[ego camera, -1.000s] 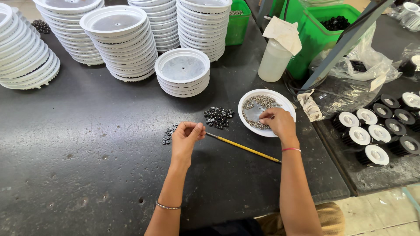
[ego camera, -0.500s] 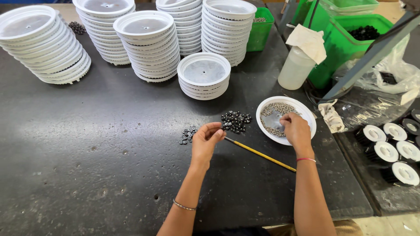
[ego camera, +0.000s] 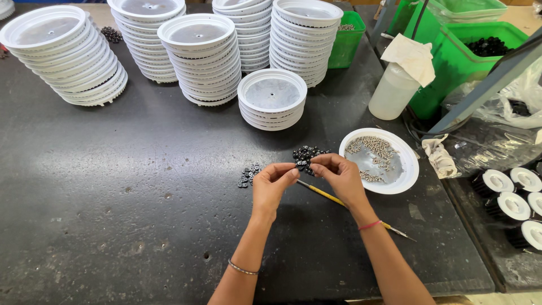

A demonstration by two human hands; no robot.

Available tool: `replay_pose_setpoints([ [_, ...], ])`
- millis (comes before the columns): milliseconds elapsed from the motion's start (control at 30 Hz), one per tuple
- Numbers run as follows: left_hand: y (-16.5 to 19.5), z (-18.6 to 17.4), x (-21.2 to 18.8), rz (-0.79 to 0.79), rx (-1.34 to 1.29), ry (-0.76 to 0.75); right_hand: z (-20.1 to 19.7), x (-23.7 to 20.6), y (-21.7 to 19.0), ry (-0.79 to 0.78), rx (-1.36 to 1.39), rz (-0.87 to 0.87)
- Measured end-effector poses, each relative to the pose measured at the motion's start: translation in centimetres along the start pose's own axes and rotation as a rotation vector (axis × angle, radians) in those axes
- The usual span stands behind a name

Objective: The person sits at a factory workbench and assembles small black plastic components with metal pins. They repeatedly pick a black part from the table, take a metal pin from a white plate, press the pin into the part, and set the assembled piece down, working through the parts one at a time.

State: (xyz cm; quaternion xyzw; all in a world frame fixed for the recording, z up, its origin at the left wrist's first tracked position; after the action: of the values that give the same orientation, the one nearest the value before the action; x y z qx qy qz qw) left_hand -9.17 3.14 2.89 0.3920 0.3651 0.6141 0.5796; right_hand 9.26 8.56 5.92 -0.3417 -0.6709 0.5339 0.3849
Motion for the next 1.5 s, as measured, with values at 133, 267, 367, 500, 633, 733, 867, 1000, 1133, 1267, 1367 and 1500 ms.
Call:
replay_pose_setpoints([
  [133, -0.1, 0.0, 0.1, -0.004, 0.016, -0.014, 0.8, -0.1, -0.4, 0.010, 0.020, -0.021],
  [267, -0.4, 0.1, 0.2, 0.030, 0.040, -0.002, 1.2, -0.3, -0.6, 0.036, -0.049, -0.070],
  [367, -0.5, 0.2, 0.3, 0.070, 0.076, 0.034, 1.5, -0.4, -0.8, 0.037, -0.080, -0.112],
  [500, -0.4, 0.5, 0.2, 0.065, 0.103, 0.038, 1.8, -0.5, -1.0, 0.051, -0.105, -0.125],
  [633, -0.1, 1.1, 0.0, 0.061, 0.153, 0.033, 1.8, -0.7, -1.5, 0.045, -0.148, -0.148],
  [733, 0.4, 1.6, -0.3, 0.062, 0.231, 0.050, 1.8, -0.7, -1.8, 0.047, -0.155, -0.150],
  [867, 1.2, 2.1, -0.6, 0.089, 0.377, 0.080, 1.8, -0.7, -1.6, 0.063, -0.130, -0.095],
  [1000, 1.7, 2.6, -0.8, 0.106, 0.438, 0.082, 1.7, -0.7, -1.4, 0.070, -0.111, -0.068],
  [1133, 1.7, 2.9, -0.8, 0.121, 0.427, 0.076, 1.4, -0.6, -1.0, 0.062, -0.083, -0.056],
  [1267, 1.9, 3.2, -0.7, 0.157, 0.471, 0.051, 1.2, -0.5, -0.7, 0.024, -0.008, -0.068],
  [1367, 2.3, 3.4, -0.8, 0.205, 0.503, 0.034, 0.9, -0.5, -0.3, 0.003, -0.042, -0.041],
  [1500, 2.7, 3.9, -1.0, 0.252, 0.543, 0.016, 0.2, -0.2, 0.4, -0.017, -0.066, -0.036],
])
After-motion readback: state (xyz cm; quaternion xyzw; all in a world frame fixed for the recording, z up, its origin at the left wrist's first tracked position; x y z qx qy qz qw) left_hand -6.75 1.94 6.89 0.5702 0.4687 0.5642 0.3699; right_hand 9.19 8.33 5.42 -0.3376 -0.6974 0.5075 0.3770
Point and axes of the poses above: each hand's wrist, its own x-axis towards the middle knuckle, its own z-axis out of the palm, y = z × x, the point moved 6 cm from there along x, towards the middle knuckle, and after that the axes turned 13 degrees about -y, right-handed, at the moved point
